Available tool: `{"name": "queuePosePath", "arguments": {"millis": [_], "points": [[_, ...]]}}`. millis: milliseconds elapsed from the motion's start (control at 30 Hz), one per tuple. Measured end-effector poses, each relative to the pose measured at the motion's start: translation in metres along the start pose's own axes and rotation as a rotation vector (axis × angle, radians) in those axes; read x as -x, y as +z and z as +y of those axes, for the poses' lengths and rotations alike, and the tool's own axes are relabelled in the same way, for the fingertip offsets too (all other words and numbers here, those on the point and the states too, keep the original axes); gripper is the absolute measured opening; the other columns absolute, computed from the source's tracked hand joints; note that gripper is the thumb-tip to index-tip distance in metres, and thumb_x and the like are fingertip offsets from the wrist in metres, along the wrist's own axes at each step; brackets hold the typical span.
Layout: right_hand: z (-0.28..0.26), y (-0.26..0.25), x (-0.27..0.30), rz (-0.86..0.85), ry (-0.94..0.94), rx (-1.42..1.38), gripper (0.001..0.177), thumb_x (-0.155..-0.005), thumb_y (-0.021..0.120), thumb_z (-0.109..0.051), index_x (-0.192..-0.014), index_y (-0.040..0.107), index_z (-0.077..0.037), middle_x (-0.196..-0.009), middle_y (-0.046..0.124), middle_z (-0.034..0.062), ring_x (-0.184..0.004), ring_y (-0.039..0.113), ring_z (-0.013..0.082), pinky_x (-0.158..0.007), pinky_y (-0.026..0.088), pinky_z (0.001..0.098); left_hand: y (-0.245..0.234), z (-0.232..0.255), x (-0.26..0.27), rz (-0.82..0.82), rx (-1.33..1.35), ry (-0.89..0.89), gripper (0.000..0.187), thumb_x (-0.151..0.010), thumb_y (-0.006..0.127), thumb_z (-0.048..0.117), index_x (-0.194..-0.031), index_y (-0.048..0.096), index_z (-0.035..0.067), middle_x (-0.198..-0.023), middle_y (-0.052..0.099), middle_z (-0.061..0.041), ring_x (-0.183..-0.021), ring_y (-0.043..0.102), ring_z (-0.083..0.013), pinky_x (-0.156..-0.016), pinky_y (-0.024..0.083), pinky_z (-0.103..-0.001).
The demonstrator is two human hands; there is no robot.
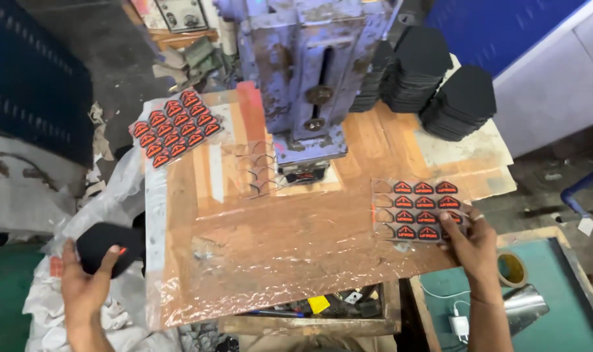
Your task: The person repeatedly places a black hexagonal object under a press machine, then applies a sheet of red triangular stickers onto it. After pressing, the person removes the object and places it aside, repeating the process with new objects and sticker sheets.
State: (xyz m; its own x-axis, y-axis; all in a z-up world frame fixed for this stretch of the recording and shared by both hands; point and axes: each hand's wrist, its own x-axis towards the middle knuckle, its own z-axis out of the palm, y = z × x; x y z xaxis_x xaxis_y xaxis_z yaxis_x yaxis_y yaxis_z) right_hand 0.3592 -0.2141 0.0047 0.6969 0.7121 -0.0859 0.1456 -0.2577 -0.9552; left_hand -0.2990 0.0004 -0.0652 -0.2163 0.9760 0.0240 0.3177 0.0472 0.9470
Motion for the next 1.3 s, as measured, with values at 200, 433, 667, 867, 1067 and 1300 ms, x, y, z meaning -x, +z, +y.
{"name": "queuePosePath", "arguments": {"millis": [200,433,667,867,1067,1300], "points": [[-0.003,0.025,-0.01,0.045,-0.169,0.108,0.035,-0.097,0.074,-0.014,-0.125,0.064,0.004,-0.094,0.073,0.0064,-0.075,0.065,0.0064,-0.062,0.053,0.0229,0.102,0.123,0.039,0.083,-0.597,0.614,0.079,-0.095,0.083,0.042,-0.148,0.051,-0.006,-0.139,0.058,-0.026,-0.128,0.055,-0.0433,-0.113,0.042,-0.051],[-0.014,0.001,-0.011,0.149,-0.254,0.421,0.041,-0.094,0.079,-0.019,-0.126,0.067,0.002,-0.092,0.076,0.0105,-0.081,0.069,0.0142,-0.072,0.055,0.0286,0.265,0.165,0.06,-0.261,-0.509,1.068,0.039,-0.087,0.075,0.025,-0.123,0.071,0.011,-0.117,0.066,-0.008,-0.106,0.058,-0.0302,-0.088,0.046,-0.049],[-0.091,-0.014,-0.045,0.283,-0.799,0.78,0.047,-0.096,0.081,-0.021,-0.135,0.065,-0.001,-0.128,0.069,0.0213,-0.117,0.067,0.0413,-0.099,0.054,0.0477,0.293,0.151,0.05,-0.271,-0.571,1.081,0.032,-0.086,0.068,0.01,-0.117,0.076,0.015,-0.11,0.07,-0.001,-0.102,0.064,-0.0278,-0.095,0.053,-0.045],[-0.109,-0.011,-0.16,0.096,-0.969,0.862,0.05,-0.084,0.085,-0.022,-0.126,0.07,0.0,-0.129,0.068,0.0252,-0.117,0.065,0.0446,-0.1,0.053,0.0489,0.221,0.196,0.09,-0.336,-0.588,0.966,0.031,-0.085,0.066,0.009,-0.114,0.078,0.011,-0.105,0.07,-0.007,-0.107,0.066,-0.0324,-0.091,0.054,-0.045],[-0.112,-0.017,-0.165,-0.019,-0.803,0.722,0.028,-0.094,0.082,-0.016,-0.118,0.077,-0.004,-0.121,0.074,0.0175,-0.097,0.074,0.0334,-0.082,0.057,0.0401,0.132,0.125,0.088,-0.256,-0.742,0.733,0.028,-0.09,0.067,0.011,-0.115,0.078,0.014,-0.105,0.071,-0.007,-0.101,0.064,-0.0332,-0.086,0.054,-0.046],[-0.068,0.047,-0.012,0.3,-0.956,0.662,0.008,-0.116,0.069,-0.006,-0.114,0.069,0.001,-0.103,0.071,0.015,-0.085,0.07,0.0299,-0.071,0.052,0.0393,0.086,0.128,0.069,-0.182,-0.828,0.514,0.026,-0.093,0.071,0.019,-0.118,0.079,0.02,-0.107,0.072,-0.004,-0.097,0.063,-0.0299,-0.089,0.053,-0.045]]}}
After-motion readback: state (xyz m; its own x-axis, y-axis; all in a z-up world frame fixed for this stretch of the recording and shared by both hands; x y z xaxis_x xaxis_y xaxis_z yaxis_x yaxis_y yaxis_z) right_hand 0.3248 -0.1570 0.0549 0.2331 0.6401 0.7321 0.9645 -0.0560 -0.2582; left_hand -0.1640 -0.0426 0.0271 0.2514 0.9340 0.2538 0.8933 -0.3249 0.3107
